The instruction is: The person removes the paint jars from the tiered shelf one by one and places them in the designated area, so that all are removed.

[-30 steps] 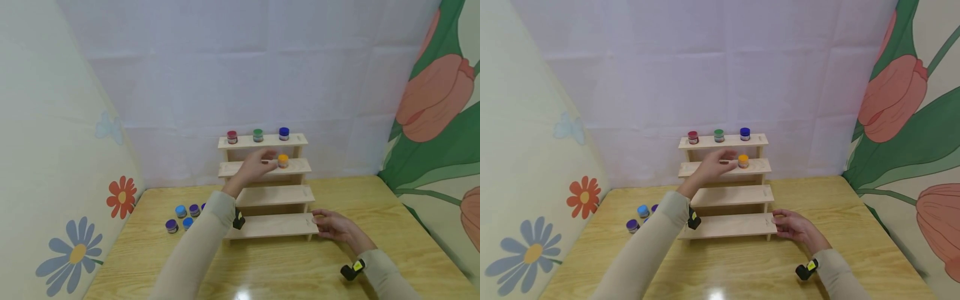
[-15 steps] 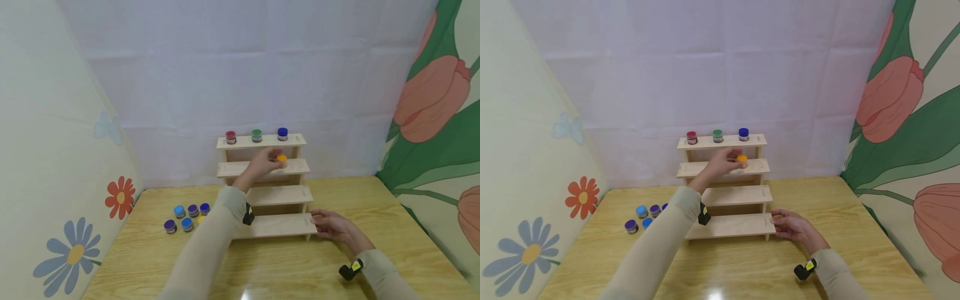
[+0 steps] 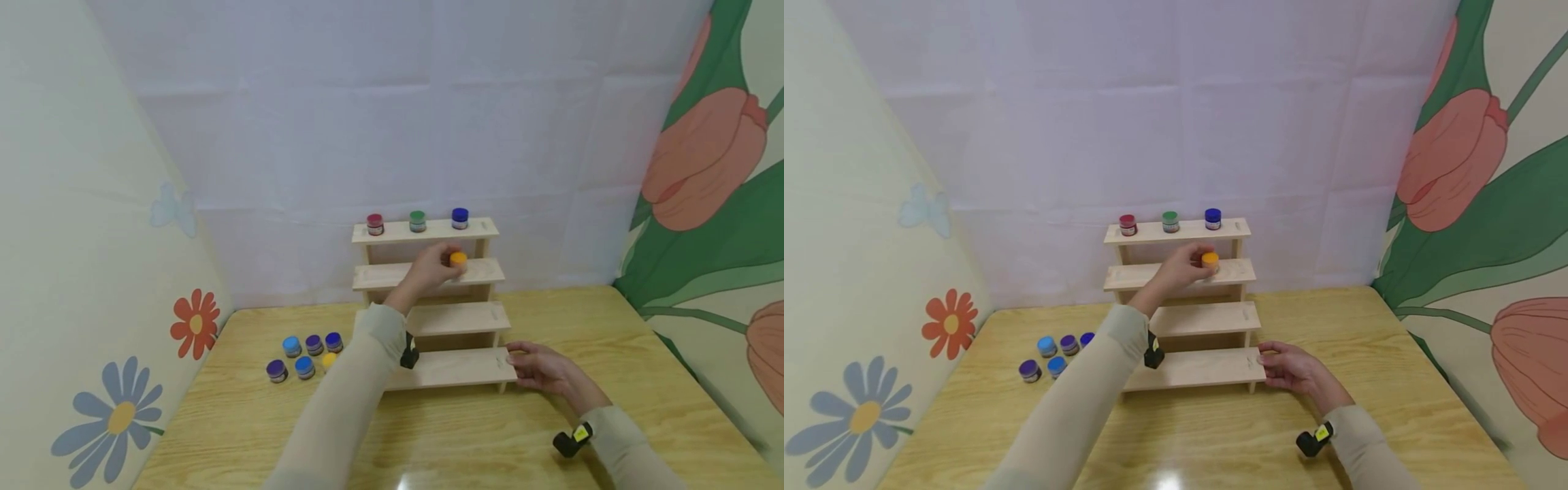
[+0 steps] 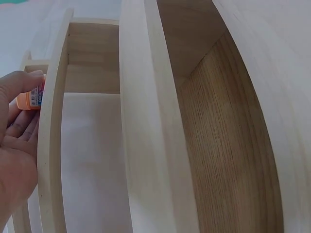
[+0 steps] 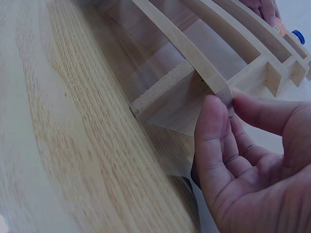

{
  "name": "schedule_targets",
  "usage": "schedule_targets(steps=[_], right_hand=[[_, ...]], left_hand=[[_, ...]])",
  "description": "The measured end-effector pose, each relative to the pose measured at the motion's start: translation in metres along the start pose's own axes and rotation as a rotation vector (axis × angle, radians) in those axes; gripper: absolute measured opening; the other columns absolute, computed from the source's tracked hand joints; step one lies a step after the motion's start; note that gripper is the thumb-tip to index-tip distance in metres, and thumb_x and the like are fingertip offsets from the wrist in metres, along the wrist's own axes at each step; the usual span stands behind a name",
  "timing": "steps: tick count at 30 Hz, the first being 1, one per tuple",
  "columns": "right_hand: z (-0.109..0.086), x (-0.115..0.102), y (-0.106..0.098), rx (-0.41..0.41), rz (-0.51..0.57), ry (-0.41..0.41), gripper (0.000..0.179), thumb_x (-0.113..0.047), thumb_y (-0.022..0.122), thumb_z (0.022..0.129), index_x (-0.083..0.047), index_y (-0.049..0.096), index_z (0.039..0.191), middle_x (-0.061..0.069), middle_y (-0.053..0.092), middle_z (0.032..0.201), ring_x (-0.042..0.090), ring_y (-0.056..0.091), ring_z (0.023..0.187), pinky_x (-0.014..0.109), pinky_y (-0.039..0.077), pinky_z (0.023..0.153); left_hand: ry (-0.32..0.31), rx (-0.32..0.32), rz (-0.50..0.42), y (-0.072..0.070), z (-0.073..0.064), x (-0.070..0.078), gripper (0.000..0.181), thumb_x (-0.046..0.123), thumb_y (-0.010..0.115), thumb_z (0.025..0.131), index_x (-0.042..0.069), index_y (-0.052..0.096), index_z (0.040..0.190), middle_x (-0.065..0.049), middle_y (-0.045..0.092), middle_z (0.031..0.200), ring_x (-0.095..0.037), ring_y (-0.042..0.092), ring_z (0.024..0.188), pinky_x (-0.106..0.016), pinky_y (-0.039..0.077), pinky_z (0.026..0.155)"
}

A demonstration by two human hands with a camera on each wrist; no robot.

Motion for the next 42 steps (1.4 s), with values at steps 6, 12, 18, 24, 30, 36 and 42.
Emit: schedule_targets(steps=[6, 12, 18, 24, 30, 36, 42], right_hand=[[0.000, -0.001, 0.001, 0.001, 0.002, 0.000, 0.034, -0.010, 0.059, 0.102, -0.008, 0.048, 0.134, -0.002, 0.069, 0.089, 0.008, 0.066, 0.075, 0.023, 0.059, 0.069], [-0.002, -0.002, 0.002, -0.005, 0.005, -0.005, 0.030, -0.009, 0.058, 0.102, -0.009, 0.050, 0.131, -0.002, 0.069, 0.087, 0.007, 0.065, 0.075, 0.022, 0.059, 0.069], [-0.002, -0.004, 0.004, -0.017, 0.019, -0.008, 0.026, -0.008, 0.057, 0.101, -0.012, 0.052, 0.127, -0.001, 0.070, 0.089, 0.008, 0.066, 0.076, 0.022, 0.059, 0.068], [-0.002, -0.003, 0.003, -0.014, 0.014, -0.006, 0.026, -0.008, 0.058, 0.101, -0.013, 0.051, 0.126, -0.001, 0.070, 0.089, 0.008, 0.066, 0.076, 0.021, 0.058, 0.068], [-0.001, 0.000, 0.003, -0.014, 0.018, -0.002, 0.028, -0.009, 0.059, 0.101, -0.012, 0.050, 0.127, -0.001, 0.070, 0.089, 0.008, 0.066, 0.076, 0.021, 0.058, 0.068], [-0.002, 0.002, 0.001, -0.011, 0.026, 0.001, 0.024, -0.008, 0.057, 0.102, -0.014, 0.050, 0.125, 0.000, 0.071, 0.090, 0.009, 0.067, 0.077, 0.021, 0.058, 0.066], [-0.002, 0.002, 0.001, -0.008, 0.032, 0.004, 0.022, -0.008, 0.056, 0.102, -0.015, 0.051, 0.123, -0.001, 0.070, 0.089, 0.009, 0.066, 0.076, 0.022, 0.058, 0.067]], left_hand=[[-0.022, 0.020, 0.027, 0.000, 0.001, 0.000, 0.048, 0.011, 0.074, 0.092, 0.003, 0.059, 0.137, -0.014, 0.067, 0.125, -0.024, 0.062, 0.112, -0.034, 0.053, 0.097], [-0.021, 0.019, 0.001, -0.004, -0.004, 0.005, 0.043, 0.013, 0.074, 0.093, 0.004, 0.061, 0.133, -0.012, 0.066, 0.125, -0.024, 0.062, 0.113, -0.033, 0.055, 0.095], [0.020, 0.006, 0.014, -0.017, -0.016, 0.019, 0.040, 0.014, 0.073, 0.094, 0.005, 0.062, 0.132, -0.011, 0.066, 0.126, -0.025, 0.063, 0.116, -0.033, 0.055, 0.096], [0.083, 0.008, 0.065, -0.029, -0.027, 0.026, 0.037, 0.016, 0.073, 0.094, 0.004, 0.064, 0.128, -0.011, 0.068, 0.122, -0.025, 0.064, 0.113, -0.033, 0.056, 0.095], [0.109, 0.027, 0.081, -0.039, -0.042, 0.019, 0.030, 0.014, 0.076, 0.091, 0.004, 0.068, 0.119, -0.008, 0.069, 0.113, -0.022, 0.065, 0.106, -0.031, 0.057, 0.094], [0.082, 0.046, 0.090, -0.050, -0.059, 0.010, 0.034, 0.016, 0.078, 0.090, 0.004, 0.068, 0.120, -0.008, 0.069, 0.114, -0.022, 0.064, 0.107, -0.032, 0.057, 0.095], [0.081, 0.074, 0.085, -0.062, -0.079, 0.004, 0.036, 0.012, 0.079, 0.088, 0.003, 0.067, 0.121, -0.010, 0.069, 0.115, -0.024, 0.064, 0.107, -0.033, 0.057, 0.095]])
Point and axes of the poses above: each hand's wrist, its own z-axis towards the middle knuckle, its own y-axis out of the palm, x = y × z, the point moved 7 cm from there along z, towards the middle knuckle
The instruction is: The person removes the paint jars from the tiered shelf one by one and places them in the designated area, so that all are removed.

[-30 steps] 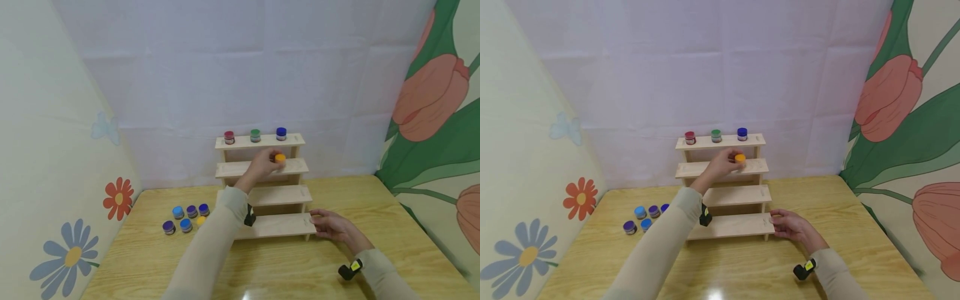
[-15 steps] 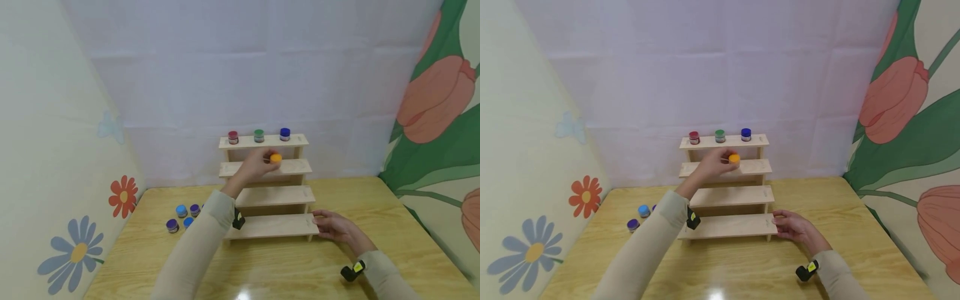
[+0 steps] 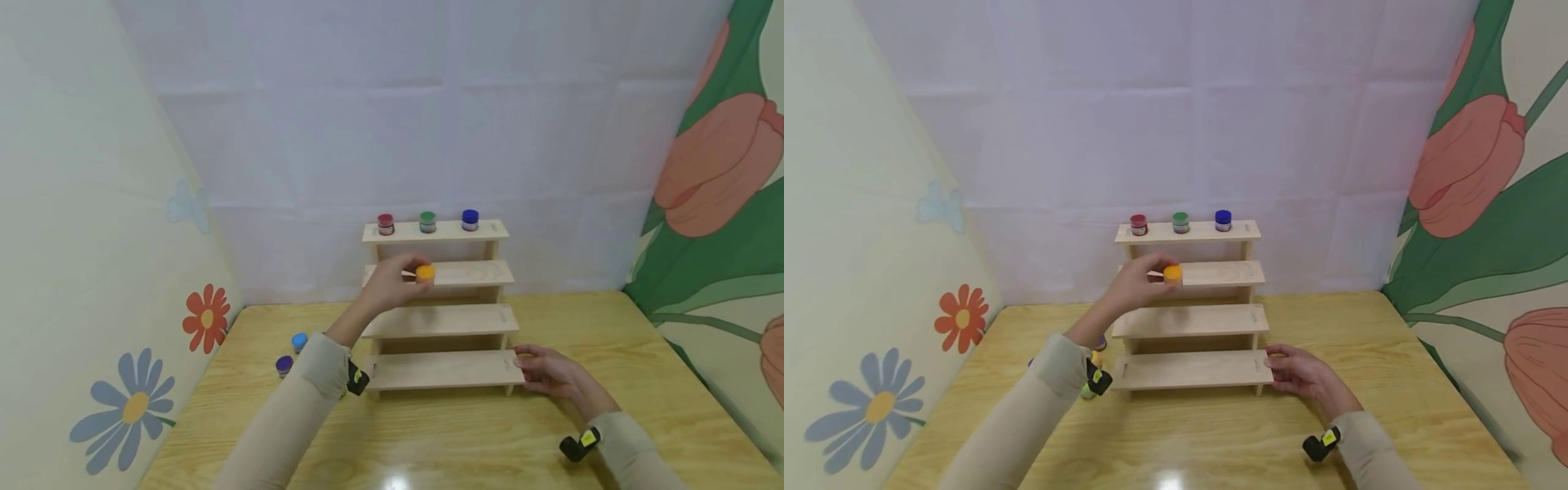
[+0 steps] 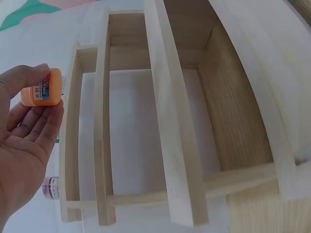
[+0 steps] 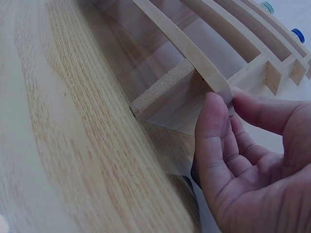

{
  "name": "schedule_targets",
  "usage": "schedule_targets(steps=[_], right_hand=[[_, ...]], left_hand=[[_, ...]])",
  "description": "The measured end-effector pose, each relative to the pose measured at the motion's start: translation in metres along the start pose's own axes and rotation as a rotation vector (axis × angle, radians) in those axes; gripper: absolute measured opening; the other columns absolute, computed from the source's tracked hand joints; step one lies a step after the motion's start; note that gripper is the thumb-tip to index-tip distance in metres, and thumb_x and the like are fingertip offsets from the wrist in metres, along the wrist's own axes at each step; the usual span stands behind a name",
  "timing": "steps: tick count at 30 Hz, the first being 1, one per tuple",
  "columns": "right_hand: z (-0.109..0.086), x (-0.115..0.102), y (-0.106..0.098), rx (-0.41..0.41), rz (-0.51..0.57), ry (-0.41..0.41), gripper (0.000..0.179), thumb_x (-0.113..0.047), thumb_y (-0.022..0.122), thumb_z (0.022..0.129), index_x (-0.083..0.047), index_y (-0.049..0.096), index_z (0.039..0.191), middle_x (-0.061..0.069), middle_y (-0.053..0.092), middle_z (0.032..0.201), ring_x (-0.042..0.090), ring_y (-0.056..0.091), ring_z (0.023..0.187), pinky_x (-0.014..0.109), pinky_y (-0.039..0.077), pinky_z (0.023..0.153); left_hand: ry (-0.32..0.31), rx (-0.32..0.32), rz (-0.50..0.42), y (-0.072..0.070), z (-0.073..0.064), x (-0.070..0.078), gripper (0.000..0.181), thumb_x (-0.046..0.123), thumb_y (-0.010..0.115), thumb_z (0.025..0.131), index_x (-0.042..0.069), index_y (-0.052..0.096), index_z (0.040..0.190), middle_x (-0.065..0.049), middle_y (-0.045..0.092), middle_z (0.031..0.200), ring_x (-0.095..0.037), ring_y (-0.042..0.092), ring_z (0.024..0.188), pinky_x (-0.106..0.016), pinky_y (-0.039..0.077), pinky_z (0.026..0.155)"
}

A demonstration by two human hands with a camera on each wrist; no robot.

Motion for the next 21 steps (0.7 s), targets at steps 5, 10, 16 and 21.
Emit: schedule_targets(steps=[5, 10, 16, 21], right_hand=[[-0.001, -0.001, 0.001, 0.003, -0.004, 0.002, 0.026, -0.008, 0.057, 0.102, -0.013, 0.050, 0.126, -0.001, 0.071, 0.089, 0.009, 0.066, 0.076, 0.021, 0.058, 0.067], [-0.002, -0.001, 0.001, -0.004, -0.004, -0.001, 0.027, -0.008, 0.057, 0.102, -0.012, 0.049, 0.128, 0.000, 0.071, 0.089, 0.009, 0.067, 0.076, 0.021, 0.059, 0.067], [-0.001, -0.001, 0.001, -0.006, -0.003, 0.001, 0.030, -0.008, 0.057, 0.102, -0.009, 0.048, 0.131, 0.001, 0.072, 0.090, 0.009, 0.068, 0.076, 0.021, 0.059, 0.067], [-0.001, -0.002, 0.002, -0.008, -0.009, 0.003, 0.040, -0.009, 0.056, 0.103, -0.004, 0.041, 0.139, 0.001, 0.072, 0.093, 0.009, 0.068, 0.079, 0.022, 0.059, 0.068]], left_hand=[[0.014, 0.025, -0.036, -0.013, -0.019, -0.004, 0.036, 0.011, 0.079, 0.088, 0.002, 0.066, 0.121, -0.012, 0.069, 0.115, -0.025, 0.065, 0.107, -0.033, 0.058, 0.093], [-0.007, 0.041, -0.062, -0.025, -0.039, -0.013, 0.039, 0.012, 0.078, 0.089, 0.001, 0.065, 0.125, -0.013, 0.068, 0.120, -0.027, 0.065, 0.109, -0.032, 0.059, 0.093], [-0.061, 0.072, -0.063, -0.040, -0.064, -0.026, 0.040, 0.016, 0.077, 0.091, 0.005, 0.063, 0.127, -0.011, 0.066, 0.122, -0.027, 0.065, 0.111, -0.037, 0.058, 0.095], [-0.100, 0.100, -0.078, -0.051, -0.084, -0.038, 0.043, 0.017, 0.077, 0.091, 0.005, 0.061, 0.130, -0.011, 0.065, 0.124, -0.028, 0.063, 0.114, -0.040, 0.057, 0.098]])
Point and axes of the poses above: each hand's wrist, its own z-axis towards the middle knuckle, its own y-axis out of the palm, x = y × z, the point moved 7 cm from there along z, towards the middle knuckle
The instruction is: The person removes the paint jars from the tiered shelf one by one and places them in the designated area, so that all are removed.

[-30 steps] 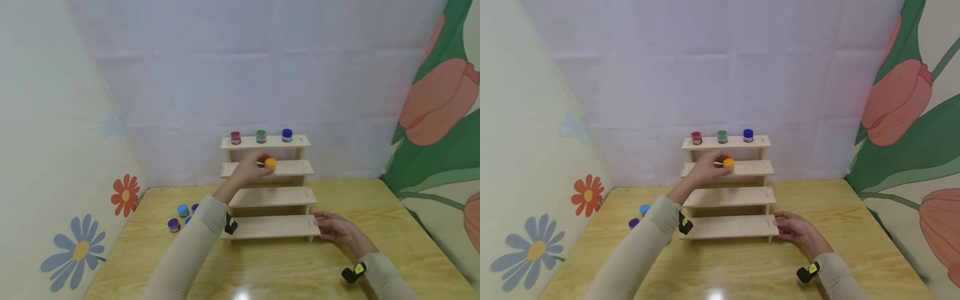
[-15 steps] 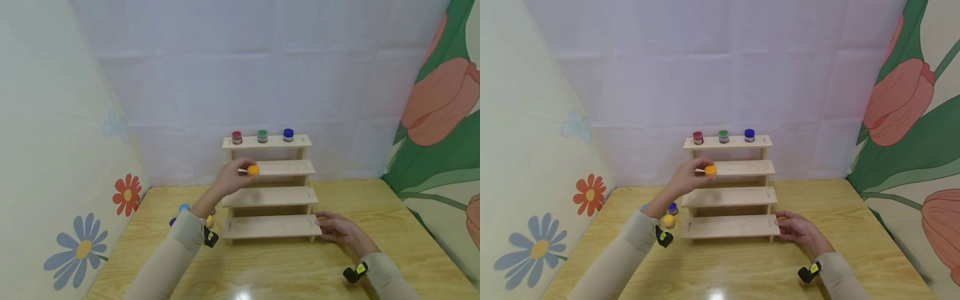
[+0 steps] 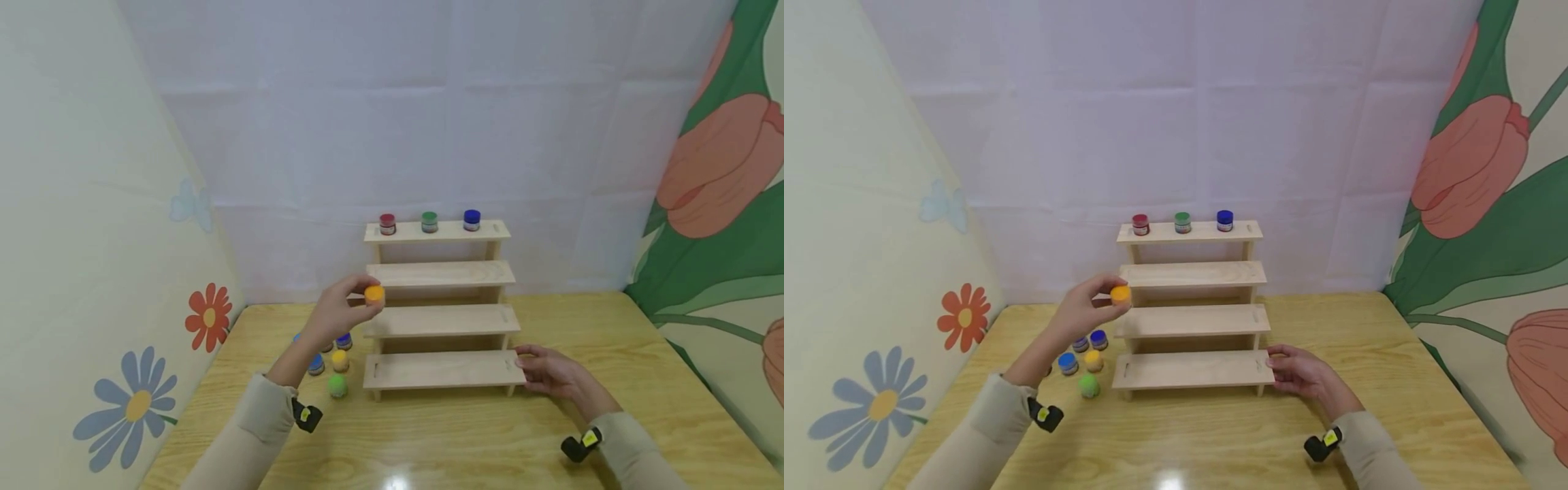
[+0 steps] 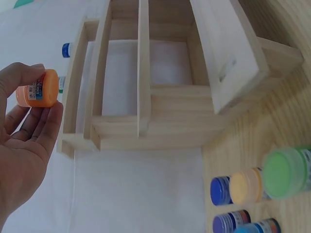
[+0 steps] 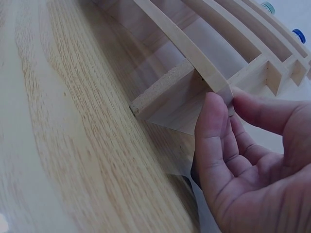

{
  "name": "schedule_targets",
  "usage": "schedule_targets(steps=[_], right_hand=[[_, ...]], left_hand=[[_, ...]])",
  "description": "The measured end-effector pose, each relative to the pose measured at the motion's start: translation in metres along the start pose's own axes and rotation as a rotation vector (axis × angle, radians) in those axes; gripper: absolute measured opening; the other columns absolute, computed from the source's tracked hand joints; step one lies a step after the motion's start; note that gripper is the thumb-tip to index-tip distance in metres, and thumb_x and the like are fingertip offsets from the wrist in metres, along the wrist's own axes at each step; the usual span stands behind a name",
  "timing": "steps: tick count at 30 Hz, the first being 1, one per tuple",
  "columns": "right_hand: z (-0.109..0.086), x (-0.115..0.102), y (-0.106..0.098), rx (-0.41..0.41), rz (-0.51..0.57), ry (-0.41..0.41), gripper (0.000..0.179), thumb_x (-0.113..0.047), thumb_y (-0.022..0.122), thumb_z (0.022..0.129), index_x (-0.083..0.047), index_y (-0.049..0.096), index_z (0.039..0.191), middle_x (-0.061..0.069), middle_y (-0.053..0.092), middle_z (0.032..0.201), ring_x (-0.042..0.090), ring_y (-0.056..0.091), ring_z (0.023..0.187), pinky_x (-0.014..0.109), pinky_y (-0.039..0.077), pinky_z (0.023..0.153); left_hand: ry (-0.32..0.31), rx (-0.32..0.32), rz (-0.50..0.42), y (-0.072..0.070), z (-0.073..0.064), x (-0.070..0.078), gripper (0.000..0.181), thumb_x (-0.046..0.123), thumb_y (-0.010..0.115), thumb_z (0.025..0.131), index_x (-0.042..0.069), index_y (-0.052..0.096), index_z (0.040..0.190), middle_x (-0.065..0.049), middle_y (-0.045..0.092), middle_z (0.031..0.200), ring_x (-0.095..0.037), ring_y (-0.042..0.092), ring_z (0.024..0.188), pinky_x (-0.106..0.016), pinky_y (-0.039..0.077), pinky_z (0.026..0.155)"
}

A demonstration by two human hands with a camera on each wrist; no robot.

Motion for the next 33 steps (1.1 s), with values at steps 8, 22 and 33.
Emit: schedule_targets(steps=[8, 22, 33], right_hand=[[-0.001, 0.000, 0.000, 0.000, 0.009, 0.005, 0.033, -0.009, 0.056, 0.103, -0.008, 0.046, 0.134, 0.000, 0.072, 0.093, 0.009, 0.069, 0.078, 0.022, 0.059, 0.068], [0.001, 0.001, -0.003, 0.020, 0.011, 0.008, 0.030, -0.009, 0.057, 0.102, -0.010, 0.050, 0.131, 0.000, 0.072, 0.093, 0.010, 0.069, 0.079, 0.022, 0.059, 0.068], [0.000, 0.000, -0.002, 0.013, 0.011, 0.004, 0.031, -0.008, 0.056, 0.103, -0.009, 0.048, 0.132, 0.000, 0.072, 0.093, 0.010, 0.068, 0.079, 0.022, 0.059, 0.068]], left_hand=[[-0.059, 0.033, 0.000, -0.018, -0.021, -0.022, 0.046, 0.017, 0.078, 0.091, 0.005, 0.061, 0.131, -0.013, 0.065, 0.121, -0.030, 0.063, 0.114, -0.043, 0.056, 0.098], [-0.143, 0.041, 0.003, -0.038, -0.060, -0.050, 0.047, 0.020, 0.076, 0.093, 0.006, 0.059, 0.135, -0.014, 0.064, 0.125, -0.029, 0.063, 0.114, -0.035, 0.057, 0.096], [-0.164, 0.031, -0.016, -0.045, -0.084, -0.086, 0.049, 0.024, 0.075, 0.094, 0.001, 0.059, 0.134, -0.014, 0.066, 0.123, -0.023, 0.064, 0.110, -0.022, 0.056, 0.090]])
Point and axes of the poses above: each hand's wrist, its own z-axis towards the middle knuckle, its own y-axis out of the palm, x = y × z, the point moved 7 cm from there along z, towards the middle knuckle
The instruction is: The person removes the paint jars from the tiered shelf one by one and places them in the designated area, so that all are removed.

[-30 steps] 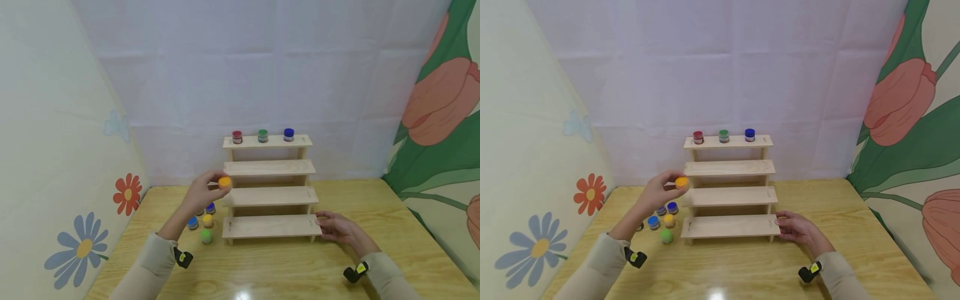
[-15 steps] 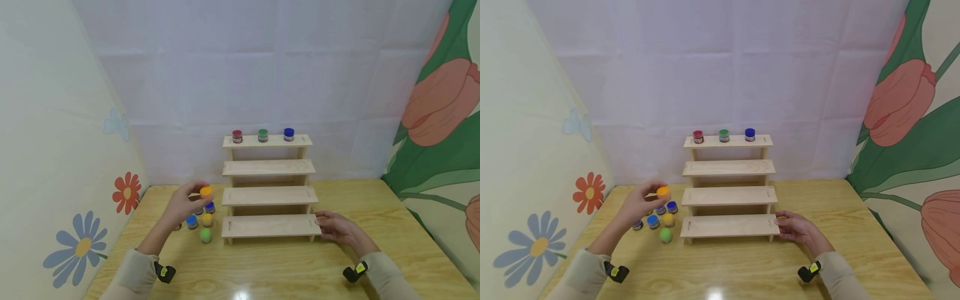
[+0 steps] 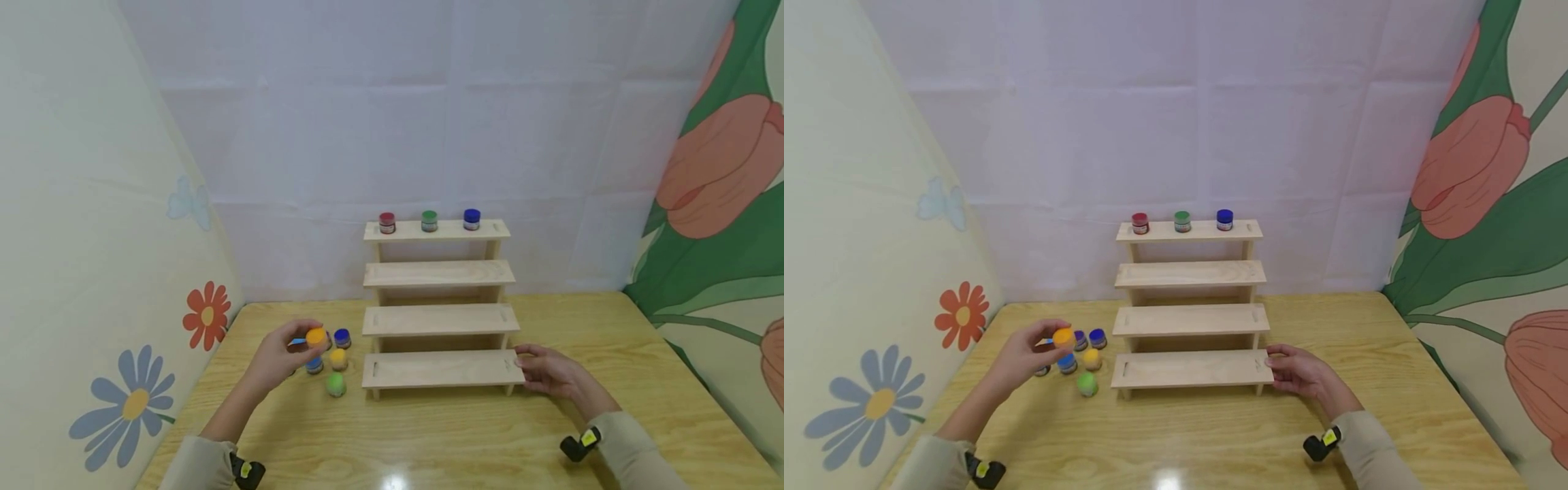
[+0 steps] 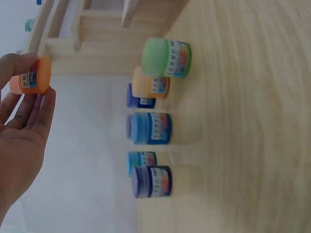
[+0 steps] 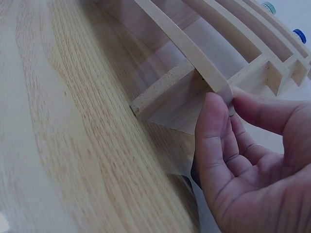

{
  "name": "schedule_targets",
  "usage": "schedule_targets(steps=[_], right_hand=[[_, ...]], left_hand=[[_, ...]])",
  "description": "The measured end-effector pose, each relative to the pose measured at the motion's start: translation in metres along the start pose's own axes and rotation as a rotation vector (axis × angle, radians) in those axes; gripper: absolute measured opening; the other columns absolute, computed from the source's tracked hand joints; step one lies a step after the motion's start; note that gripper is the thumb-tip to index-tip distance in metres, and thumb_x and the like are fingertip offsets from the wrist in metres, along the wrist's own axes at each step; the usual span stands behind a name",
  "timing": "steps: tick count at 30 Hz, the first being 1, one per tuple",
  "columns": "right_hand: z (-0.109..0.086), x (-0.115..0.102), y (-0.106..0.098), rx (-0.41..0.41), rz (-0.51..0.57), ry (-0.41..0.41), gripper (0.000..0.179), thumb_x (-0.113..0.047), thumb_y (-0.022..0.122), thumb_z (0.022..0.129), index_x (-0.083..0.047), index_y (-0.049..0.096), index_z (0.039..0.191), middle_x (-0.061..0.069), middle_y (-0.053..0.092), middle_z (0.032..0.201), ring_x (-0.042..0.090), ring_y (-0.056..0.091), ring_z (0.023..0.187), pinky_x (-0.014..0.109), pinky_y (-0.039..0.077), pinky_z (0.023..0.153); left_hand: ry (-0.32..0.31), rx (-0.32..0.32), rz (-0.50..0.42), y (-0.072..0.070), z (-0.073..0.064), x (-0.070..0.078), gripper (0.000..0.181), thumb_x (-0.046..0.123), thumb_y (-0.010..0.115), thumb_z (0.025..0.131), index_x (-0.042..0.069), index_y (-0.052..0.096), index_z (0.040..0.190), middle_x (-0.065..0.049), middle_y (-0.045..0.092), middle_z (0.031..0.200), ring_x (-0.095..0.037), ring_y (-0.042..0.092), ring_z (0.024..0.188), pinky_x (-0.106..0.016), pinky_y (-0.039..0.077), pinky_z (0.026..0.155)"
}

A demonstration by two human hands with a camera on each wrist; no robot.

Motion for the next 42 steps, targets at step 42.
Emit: schedule_targets(steps=[42], right_hand=[[0.000, 0.000, 0.000, -0.008, -0.015, -0.008, 0.040, -0.010, 0.057, 0.103, -0.005, 0.043, 0.140, 0.000, 0.072, 0.095, 0.010, 0.069, 0.080, 0.022, 0.059, 0.068]], left_hand=[[-0.289, -0.119, 0.010, 0.014, -0.026, -0.093, 0.044, 0.018, 0.080, 0.089, 0.003, 0.063, 0.126, -0.009, 0.066, 0.122, -0.028, 0.060, 0.117, -0.047, 0.052, 0.103]])
Point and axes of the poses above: each hand's wrist, its own z-axis towards the middle knuckle, its own y-axis out of the palm, x = y × z, the point moved 7 cm from there along z, towards the middle knuckle
